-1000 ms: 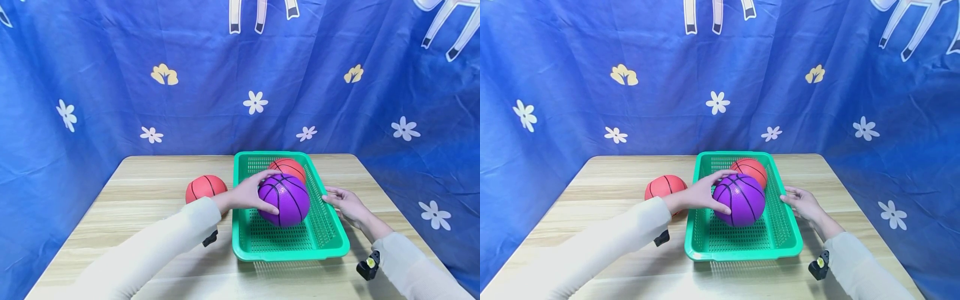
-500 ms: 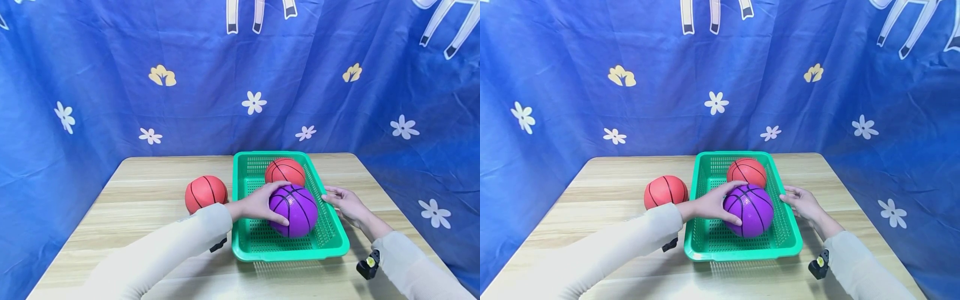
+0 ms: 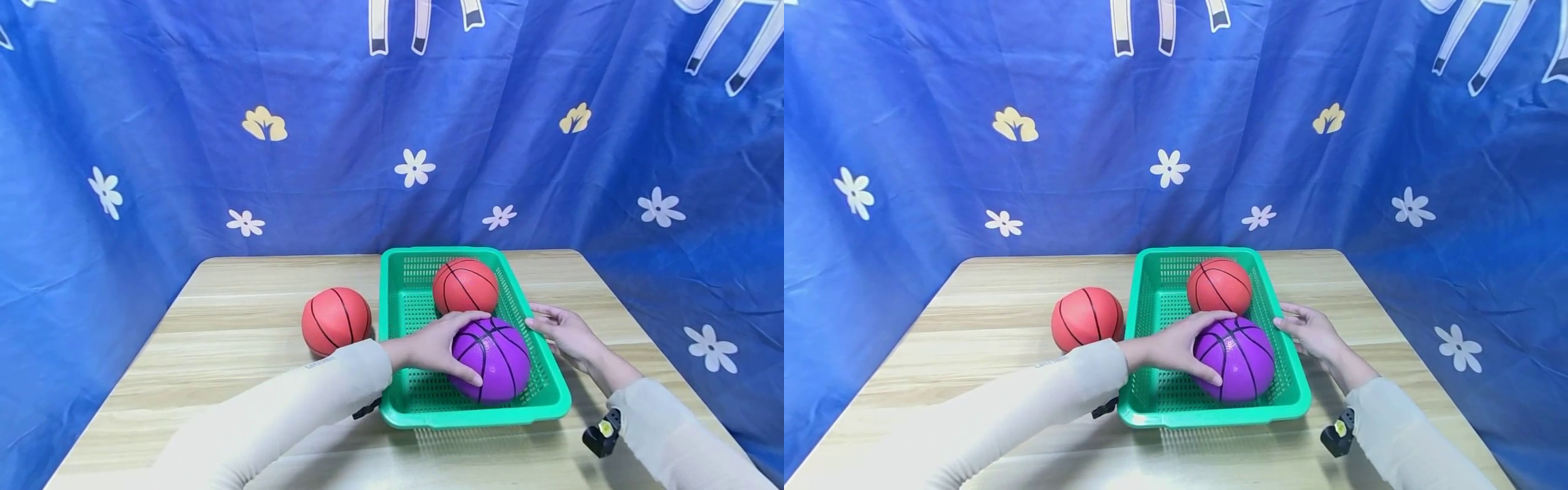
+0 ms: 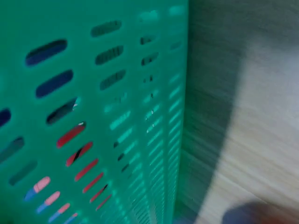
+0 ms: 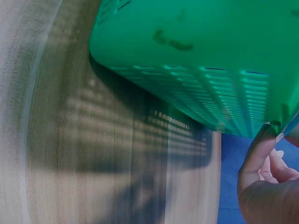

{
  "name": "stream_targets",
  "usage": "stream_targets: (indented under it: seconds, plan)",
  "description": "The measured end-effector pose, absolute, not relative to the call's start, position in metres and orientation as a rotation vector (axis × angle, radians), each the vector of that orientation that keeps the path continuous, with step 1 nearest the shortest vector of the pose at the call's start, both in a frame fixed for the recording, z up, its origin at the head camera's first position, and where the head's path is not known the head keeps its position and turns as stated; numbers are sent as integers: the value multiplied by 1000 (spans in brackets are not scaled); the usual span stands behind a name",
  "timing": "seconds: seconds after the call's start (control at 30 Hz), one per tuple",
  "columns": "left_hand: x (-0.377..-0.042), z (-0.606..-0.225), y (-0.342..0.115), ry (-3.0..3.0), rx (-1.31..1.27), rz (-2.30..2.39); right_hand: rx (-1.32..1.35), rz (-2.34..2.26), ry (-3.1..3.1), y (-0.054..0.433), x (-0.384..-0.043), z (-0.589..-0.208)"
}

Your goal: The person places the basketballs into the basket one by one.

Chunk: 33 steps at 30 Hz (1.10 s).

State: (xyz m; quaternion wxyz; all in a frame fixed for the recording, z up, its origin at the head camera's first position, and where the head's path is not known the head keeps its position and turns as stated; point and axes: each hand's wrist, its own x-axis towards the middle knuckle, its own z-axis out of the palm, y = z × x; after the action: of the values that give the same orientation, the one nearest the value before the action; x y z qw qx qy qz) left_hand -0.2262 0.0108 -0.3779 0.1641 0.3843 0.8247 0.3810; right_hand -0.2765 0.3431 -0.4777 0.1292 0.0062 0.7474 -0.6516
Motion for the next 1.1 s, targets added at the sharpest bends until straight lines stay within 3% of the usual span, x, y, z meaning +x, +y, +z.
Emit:
stream_targets:
  seconds: [0.33, 0.6, 1.1]
  plan:
    - [-223, -384, 12, 2343, 1078, 1053, -90, -1853, 2180, 302, -228, -402]
    - [-222, -381, 12, 2333, 1081, 1029, -12, -1936, 2122, 341, -273, -472]
    - [-229, -356, -1, 2371, 1156, 1157, -89, -1891, 2118, 322, -246, -433]
